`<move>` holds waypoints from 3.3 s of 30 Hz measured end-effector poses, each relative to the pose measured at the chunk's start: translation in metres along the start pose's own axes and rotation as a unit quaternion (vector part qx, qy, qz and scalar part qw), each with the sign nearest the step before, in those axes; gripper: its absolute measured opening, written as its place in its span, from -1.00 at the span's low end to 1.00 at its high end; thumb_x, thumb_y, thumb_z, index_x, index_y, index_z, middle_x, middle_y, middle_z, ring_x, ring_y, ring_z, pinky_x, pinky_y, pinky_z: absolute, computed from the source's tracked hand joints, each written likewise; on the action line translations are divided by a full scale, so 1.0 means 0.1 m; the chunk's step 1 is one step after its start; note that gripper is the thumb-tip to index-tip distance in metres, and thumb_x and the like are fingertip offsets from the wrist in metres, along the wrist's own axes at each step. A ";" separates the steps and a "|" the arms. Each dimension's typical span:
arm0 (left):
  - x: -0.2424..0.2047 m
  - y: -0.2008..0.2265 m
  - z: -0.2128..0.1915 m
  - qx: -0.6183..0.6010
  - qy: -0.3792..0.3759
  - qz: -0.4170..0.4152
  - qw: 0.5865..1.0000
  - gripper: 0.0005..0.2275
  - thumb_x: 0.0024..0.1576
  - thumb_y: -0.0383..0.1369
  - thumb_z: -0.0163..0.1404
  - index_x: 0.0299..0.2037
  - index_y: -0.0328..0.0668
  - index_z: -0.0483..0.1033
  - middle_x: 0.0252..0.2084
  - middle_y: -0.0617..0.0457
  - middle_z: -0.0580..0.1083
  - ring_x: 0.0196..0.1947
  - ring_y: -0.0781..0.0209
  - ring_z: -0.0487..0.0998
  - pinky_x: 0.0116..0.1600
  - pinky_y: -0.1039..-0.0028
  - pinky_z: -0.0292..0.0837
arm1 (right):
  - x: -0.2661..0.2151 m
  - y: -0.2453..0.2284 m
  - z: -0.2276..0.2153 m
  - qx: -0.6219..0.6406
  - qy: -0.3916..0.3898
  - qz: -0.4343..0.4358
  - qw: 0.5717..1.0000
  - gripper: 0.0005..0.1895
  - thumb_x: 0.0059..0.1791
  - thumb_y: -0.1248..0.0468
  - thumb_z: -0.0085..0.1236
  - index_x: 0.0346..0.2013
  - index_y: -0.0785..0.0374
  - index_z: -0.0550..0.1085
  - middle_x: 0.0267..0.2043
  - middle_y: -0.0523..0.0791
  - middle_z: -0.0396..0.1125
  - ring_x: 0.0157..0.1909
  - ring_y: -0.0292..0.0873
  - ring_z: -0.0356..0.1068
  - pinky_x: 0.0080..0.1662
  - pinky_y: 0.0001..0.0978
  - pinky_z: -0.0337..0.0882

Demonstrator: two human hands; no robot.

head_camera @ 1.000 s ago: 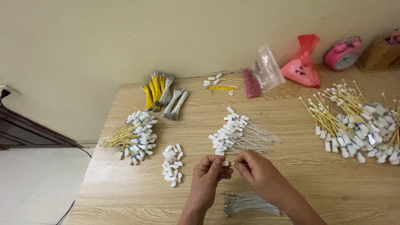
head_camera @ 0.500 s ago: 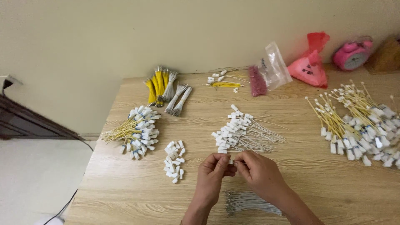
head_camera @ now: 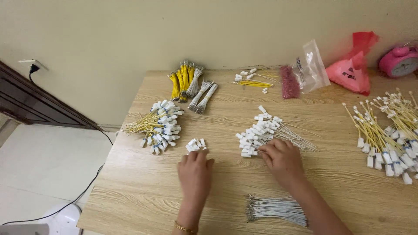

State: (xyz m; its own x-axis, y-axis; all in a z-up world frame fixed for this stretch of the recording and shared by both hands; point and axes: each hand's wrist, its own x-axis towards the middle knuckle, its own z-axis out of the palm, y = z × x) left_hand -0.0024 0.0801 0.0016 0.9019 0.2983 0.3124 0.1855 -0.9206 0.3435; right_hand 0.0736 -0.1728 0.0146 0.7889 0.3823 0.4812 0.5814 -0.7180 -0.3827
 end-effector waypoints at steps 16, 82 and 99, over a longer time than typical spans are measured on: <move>0.13 0.05 0.08 0.057 0.119 0.034 0.991 -0.89 0.06 -0.24 0.17 -0.35 -0.03 0.65 -0.33 0.04 0.53 -0.24 0.01 0.47 -0.05 0.14 0.29 | -0.43 -0.32 -0.24 0.033 -0.389 0.061 0.919 -0.81 -0.07 0.08 0.20 -0.33 0.11 0.53 -0.28 -0.18 0.42 -0.10 -0.11 0.42 -0.02 -0.17 0.37; -0.19 0.79 0.10 -0.795 -0.199 -0.302 0.487 -0.80 0.20 -0.45 0.06 0.00 -0.27 0.46 -0.18 -0.03 0.55 -0.19 0.12 0.64 -0.18 0.42 0.57 | -0.09 -0.33 -0.59 0.266 -0.101 0.226 0.932 -0.80 -0.05 0.26 0.23 -0.16 0.23 0.63 -0.37 -0.15 0.47 -0.43 -0.30 0.39 -0.36 -0.43 0.42; -0.19 0.86 0.06 -0.816 -0.206 -0.314 0.440 -0.83 0.21 -0.47 0.02 -0.02 -0.23 0.41 -0.18 -0.03 0.55 -0.15 0.10 0.65 -0.09 0.37 0.63 | -0.07 -0.42 -0.65 0.198 -0.111 0.195 0.954 -0.83 -0.08 0.20 0.24 -0.27 0.20 0.60 -0.37 -0.19 0.49 -0.43 -0.27 0.50 -0.35 -0.39 0.48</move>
State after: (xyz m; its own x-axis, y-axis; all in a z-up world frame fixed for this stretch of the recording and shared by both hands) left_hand -0.0009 -0.0063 0.0202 0.9289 -0.0159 -0.3699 0.2255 0.8168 0.5311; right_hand 0.0309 -0.1831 0.0792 0.9578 0.2762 0.0798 0.2304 -0.5714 -0.7877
